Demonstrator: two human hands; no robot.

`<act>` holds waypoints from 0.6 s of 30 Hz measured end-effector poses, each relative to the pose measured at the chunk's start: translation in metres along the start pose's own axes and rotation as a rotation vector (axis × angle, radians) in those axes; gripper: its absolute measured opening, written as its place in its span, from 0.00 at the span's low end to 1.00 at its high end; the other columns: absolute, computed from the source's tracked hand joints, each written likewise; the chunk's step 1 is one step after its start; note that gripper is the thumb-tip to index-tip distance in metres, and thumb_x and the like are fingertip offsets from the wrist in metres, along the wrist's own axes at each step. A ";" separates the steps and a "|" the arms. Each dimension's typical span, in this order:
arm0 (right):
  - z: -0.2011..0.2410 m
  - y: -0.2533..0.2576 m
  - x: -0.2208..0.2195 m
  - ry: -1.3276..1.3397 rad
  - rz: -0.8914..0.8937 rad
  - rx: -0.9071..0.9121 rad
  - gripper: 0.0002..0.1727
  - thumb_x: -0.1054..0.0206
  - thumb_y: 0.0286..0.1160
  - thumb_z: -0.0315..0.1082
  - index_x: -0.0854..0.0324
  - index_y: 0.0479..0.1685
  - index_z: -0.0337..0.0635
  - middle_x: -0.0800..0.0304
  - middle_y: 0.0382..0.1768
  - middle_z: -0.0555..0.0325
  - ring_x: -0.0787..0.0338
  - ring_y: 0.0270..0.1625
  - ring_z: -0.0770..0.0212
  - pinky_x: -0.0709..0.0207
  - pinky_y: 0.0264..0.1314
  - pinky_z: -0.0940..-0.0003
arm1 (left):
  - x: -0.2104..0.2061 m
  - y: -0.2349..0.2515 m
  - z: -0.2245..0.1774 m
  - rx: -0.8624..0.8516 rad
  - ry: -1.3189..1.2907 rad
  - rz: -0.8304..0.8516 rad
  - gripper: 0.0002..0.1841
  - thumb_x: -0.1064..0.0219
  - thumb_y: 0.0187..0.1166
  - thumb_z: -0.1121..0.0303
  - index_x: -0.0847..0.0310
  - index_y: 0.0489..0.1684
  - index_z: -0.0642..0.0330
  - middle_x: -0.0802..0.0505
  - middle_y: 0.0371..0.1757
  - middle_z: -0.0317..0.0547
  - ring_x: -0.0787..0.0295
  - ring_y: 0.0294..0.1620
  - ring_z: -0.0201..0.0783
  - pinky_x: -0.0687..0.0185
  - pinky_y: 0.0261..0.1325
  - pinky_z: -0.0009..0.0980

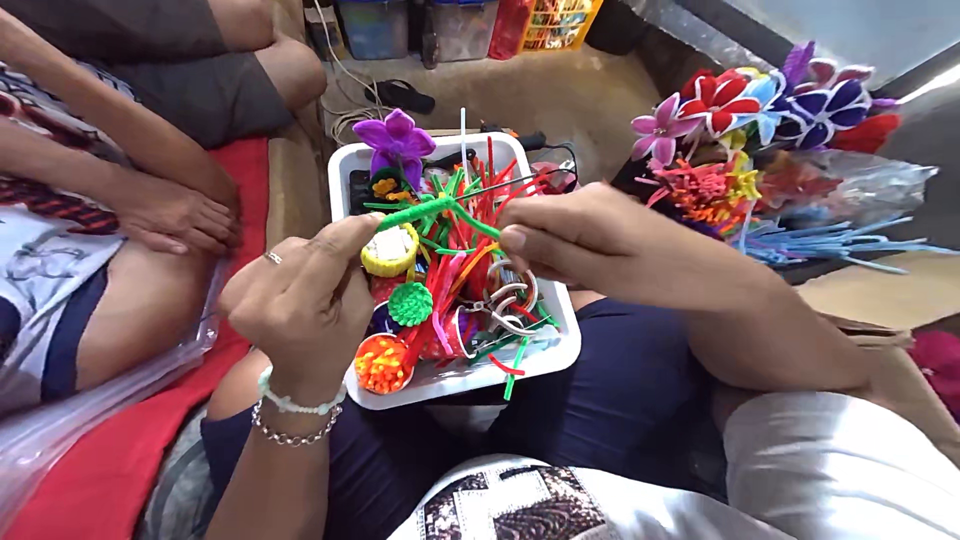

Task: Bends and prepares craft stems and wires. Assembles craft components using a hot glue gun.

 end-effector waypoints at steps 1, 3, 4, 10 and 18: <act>0.006 -0.004 0.007 -0.069 -0.033 0.016 0.17 0.49 0.93 0.38 0.17 0.40 0.43 0.27 0.18 0.72 0.29 0.18 0.80 0.36 0.16 0.84 | 0.001 0.001 0.000 -0.009 0.004 -0.005 0.10 0.32 0.79 0.75 0.04 0.48 0.57 0.06 0.30 0.50 0.14 0.26 0.41 0.26 0.32 0.36; 0.017 -0.011 0.020 -0.192 -0.080 0.046 0.17 0.48 0.93 0.40 0.18 0.38 0.45 0.28 0.17 0.75 0.31 0.17 0.82 0.39 0.15 0.85 | 0.001 0.002 0.000 -0.027 -0.003 0.000 0.10 0.31 0.79 0.75 0.04 0.49 0.57 0.04 0.32 0.50 0.13 0.27 0.41 0.25 0.33 0.36; 0.022 -0.013 0.025 -0.238 -0.098 0.070 0.17 0.48 0.92 0.40 0.18 0.38 0.45 0.29 0.17 0.75 0.32 0.16 0.83 0.40 0.15 0.86 | 0.001 0.001 -0.002 -0.043 -0.016 0.010 0.09 0.31 0.78 0.75 0.04 0.49 0.57 0.04 0.33 0.50 0.12 0.28 0.41 0.24 0.34 0.36; 0.010 -0.005 0.044 -0.307 -0.174 0.134 0.18 0.47 0.92 0.39 0.14 0.41 0.41 0.24 0.22 0.71 0.29 0.21 0.82 0.36 0.22 0.85 | -0.006 -0.002 -0.018 -0.177 -0.222 0.140 0.09 0.33 0.79 0.75 0.05 0.44 0.58 0.02 0.38 0.47 0.09 0.32 0.38 0.22 0.37 0.33; -0.056 0.022 0.018 0.036 -0.049 0.118 0.16 0.47 0.91 0.33 0.15 0.40 0.35 0.21 0.22 0.68 0.27 0.22 0.81 0.31 0.24 0.84 | -0.012 -0.004 -0.020 0.006 -0.490 0.108 0.09 0.33 0.76 0.77 0.05 0.40 0.58 0.04 0.33 0.39 0.13 0.32 0.24 0.23 0.38 0.21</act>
Point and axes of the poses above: each hand's wrist, its own y-axis towards the middle knuckle, its own x-axis out of the back of the hand, z = x × y, the point moved 4 cm from there along y, towards the middle knuckle
